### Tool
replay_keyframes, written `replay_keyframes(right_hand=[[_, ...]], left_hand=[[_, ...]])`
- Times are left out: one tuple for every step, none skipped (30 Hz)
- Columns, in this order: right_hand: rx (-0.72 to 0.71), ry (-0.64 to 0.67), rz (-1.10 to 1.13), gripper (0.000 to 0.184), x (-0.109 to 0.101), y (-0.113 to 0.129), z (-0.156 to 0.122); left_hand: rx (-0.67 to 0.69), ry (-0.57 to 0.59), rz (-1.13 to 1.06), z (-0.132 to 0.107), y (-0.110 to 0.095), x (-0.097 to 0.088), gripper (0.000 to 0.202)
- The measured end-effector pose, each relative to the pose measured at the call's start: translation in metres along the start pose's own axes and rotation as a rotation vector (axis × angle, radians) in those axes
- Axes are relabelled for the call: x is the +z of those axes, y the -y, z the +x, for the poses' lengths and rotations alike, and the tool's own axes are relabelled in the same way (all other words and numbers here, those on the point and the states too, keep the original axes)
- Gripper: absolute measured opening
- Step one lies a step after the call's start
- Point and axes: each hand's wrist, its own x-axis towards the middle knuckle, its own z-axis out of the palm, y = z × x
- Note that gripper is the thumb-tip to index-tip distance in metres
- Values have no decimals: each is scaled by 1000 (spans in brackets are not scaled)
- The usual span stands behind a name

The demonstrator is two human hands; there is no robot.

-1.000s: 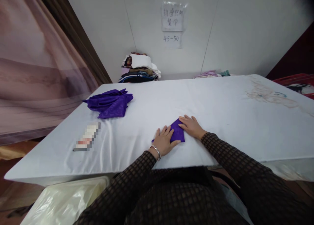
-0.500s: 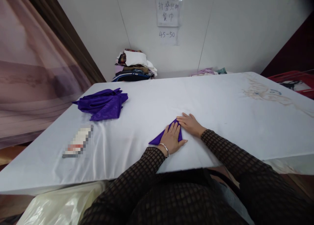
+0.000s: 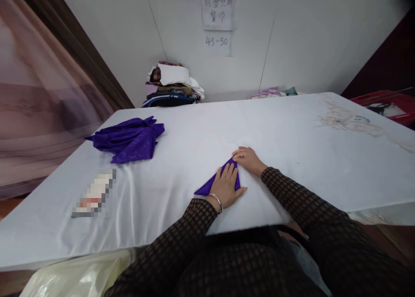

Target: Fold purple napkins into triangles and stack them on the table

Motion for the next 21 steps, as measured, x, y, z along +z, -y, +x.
replay_keyframes(right_hand=[[-25, -6, -6, 18, 0, -1, 2], [-50, -10, -9, 18, 0, -1, 4], [-70, -16, -9, 17, 0, -2, 5], [-84, -22, -8, 17, -1, -2, 6], [-93, -28, -5, 17, -1, -2, 7], [-97, -35, -1, 16, -1, -2, 8], [-96, -44, 6, 16, -1, -2, 8], [-93, -55, 17, 15, -1, -2, 8], [-90, -68, 33, 14, -1, -3, 8], [-90, -80, 53, 13, -1, -3, 8], [-91, -91, 72, 11, -1, -3, 8], [-93, -98, 89, 11, -1, -4, 8], [-92, -101, 102, 10, -1, -4, 9], [-87, -99, 110, 10, -1, -4, 9], [-82, -96, 114, 11, -2, -4, 10], [-78, -94, 115, 11, -2, -4, 10], [-77, -95, 114, 11, -3, -4, 11], [-80, -97, 109, 11, -3, -4, 11], [-84, -99, 101, 11, -4, -3, 12], [-87, -102, 90, 12, -5, -3, 13], [-85, -104, 78, 12, -5, -3, 13]], left_hand=[[-1, -4, -2, 0, 0, 0, 73], [1, -6, -5, 0, 0, 0, 73], [2, -9, -7, 0, 0, 1, 73], [3, -10, -9, 0, 0, 1, 73], [3, -11, -10, 0, 0, 1, 73], [3, -12, -12, 0, 0, 1, 73], [1, -12, -13, 1, 0, 1, 73], [-2, -12, -13, 1, 0, 0, 72], [-5, -12, -12, 1, 0, 0, 72], [-7, -10, -10, 1, -1, 0, 72], [-9, -7, -8, 1, -1, -1, 72], [-11, -3, -7, 1, -1, -1, 72], [-12, 2, -6, 1, -1, -2, 73], [-13, 5, -5, 1, -2, -2, 73], [-13, 7, -4, 1, -2, -2, 73], [-12, 8, -3, 1, -2, -2, 73], [-12, 8, -2, 1, -2, -2, 73], [-11, 8, -1, 1, -2, -2, 73], [-11, 8, 0, 0, -2, -2, 73], [-10, 8, 1, 0, -1, -2, 73], [-9, 8, 2, 0, -1, -2, 73]])
